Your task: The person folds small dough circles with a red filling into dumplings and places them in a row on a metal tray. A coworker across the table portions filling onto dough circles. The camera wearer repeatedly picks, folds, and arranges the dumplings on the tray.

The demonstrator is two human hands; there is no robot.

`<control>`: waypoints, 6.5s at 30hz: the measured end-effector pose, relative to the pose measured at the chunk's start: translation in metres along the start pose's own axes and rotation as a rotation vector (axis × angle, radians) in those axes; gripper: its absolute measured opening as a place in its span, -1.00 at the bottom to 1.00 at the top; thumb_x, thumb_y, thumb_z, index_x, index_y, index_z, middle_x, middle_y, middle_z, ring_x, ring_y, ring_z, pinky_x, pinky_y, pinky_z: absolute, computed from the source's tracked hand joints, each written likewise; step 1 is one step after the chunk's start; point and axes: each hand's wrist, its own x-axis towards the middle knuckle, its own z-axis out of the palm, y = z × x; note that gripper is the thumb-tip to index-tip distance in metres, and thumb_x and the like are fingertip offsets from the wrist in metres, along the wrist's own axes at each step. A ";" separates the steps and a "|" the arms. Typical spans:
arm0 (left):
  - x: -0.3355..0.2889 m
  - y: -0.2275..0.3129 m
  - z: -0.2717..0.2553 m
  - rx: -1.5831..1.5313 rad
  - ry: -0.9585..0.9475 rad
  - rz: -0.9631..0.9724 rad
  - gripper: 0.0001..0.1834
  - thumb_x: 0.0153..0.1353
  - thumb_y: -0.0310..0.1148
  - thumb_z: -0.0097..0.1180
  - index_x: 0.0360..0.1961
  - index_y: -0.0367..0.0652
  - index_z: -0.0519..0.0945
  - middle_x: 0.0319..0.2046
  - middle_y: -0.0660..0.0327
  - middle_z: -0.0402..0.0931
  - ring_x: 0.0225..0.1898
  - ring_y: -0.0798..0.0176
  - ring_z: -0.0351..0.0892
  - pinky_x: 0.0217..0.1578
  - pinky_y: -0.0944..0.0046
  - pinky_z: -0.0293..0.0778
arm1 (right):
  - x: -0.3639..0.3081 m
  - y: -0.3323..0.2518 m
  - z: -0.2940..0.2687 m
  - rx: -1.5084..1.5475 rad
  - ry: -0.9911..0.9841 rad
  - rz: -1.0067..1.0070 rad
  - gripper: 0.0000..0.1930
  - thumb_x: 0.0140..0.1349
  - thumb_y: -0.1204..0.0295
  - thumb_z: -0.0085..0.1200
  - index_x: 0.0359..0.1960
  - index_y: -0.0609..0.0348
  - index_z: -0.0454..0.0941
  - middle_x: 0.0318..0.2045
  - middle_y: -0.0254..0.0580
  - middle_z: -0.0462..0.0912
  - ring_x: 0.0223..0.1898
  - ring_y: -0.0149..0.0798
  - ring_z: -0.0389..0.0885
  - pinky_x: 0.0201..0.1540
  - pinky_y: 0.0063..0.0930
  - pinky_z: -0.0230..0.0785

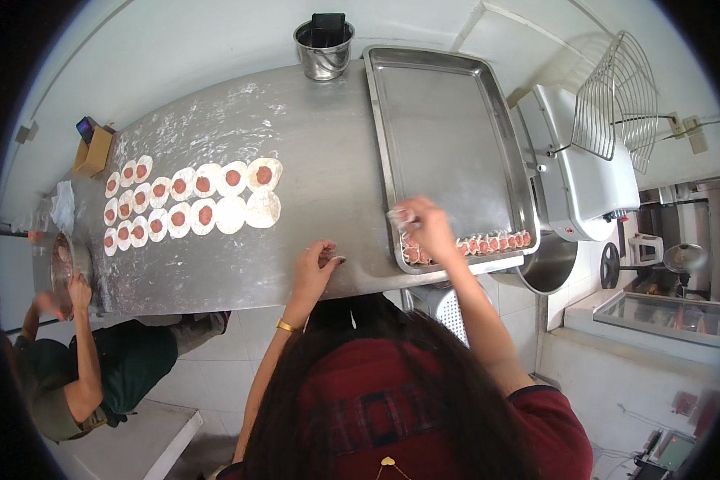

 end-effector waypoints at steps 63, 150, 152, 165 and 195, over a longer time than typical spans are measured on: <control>-0.035 -0.017 -0.066 0.065 0.428 -0.011 -0.61 0.10 -0.44 0.21 -0.01 -0.17 0.48 -0.24 0.12 0.53 -0.35 0.17 0.57 -0.33 0.25 0.50 | 0.049 -0.006 -0.028 -0.264 -0.266 -0.080 -0.53 -0.04 0.72 -0.09 -0.03 0.19 0.57 -0.14 0.04 0.61 -0.17 -0.06 0.60 -0.08 -0.40 0.40; -0.037 -0.001 -0.032 -0.701 0.382 -0.298 -0.70 0.32 -0.42 -0.23 -0.01 -0.28 0.44 -0.14 0.14 0.53 -0.06 0.31 0.53 -0.11 0.34 0.49 | -0.016 -0.057 0.151 0.882 -0.268 0.506 -0.74 0.27 0.42 0.02 -0.07 0.30 0.53 -0.28 -0.28 0.63 -0.30 -0.45 0.56 -0.24 -0.50 0.42; -0.044 -0.012 -0.015 -0.496 0.430 -0.309 -0.70 0.29 -0.44 -0.22 -0.05 -0.29 0.50 -0.21 0.12 0.57 -0.11 0.32 0.56 -0.15 0.35 0.47 | -0.028 -0.038 0.156 0.639 -0.288 0.487 -0.71 0.24 0.46 0.03 -0.04 0.32 0.52 -0.29 -0.25 0.64 -0.31 -0.43 0.58 -0.22 -0.50 0.43; -0.066 -0.012 0.006 -0.465 0.427 -0.360 -0.70 0.18 -0.64 0.05 -0.04 -0.25 0.55 -0.28 0.17 0.58 -0.23 0.37 0.59 -0.24 0.41 0.57 | -0.047 -0.014 0.159 0.702 -0.285 0.326 -0.74 0.12 0.61 0.11 -0.11 0.32 0.56 -0.24 -0.18 0.66 -0.15 -0.35 0.62 -0.06 -0.50 0.43; -0.045 -0.015 -0.020 -0.108 0.125 -0.143 -0.77 -0.04 -0.60 0.30 -0.33 -0.28 0.54 -0.21 0.06 0.60 -0.18 0.22 0.65 -0.20 0.30 0.57 | -0.022 -0.050 0.131 0.150 -0.371 -0.041 -0.55 -0.11 0.80 0.07 -0.08 0.33 0.49 -0.26 -0.06 0.60 -0.12 -0.17 0.63 -0.09 -0.36 0.49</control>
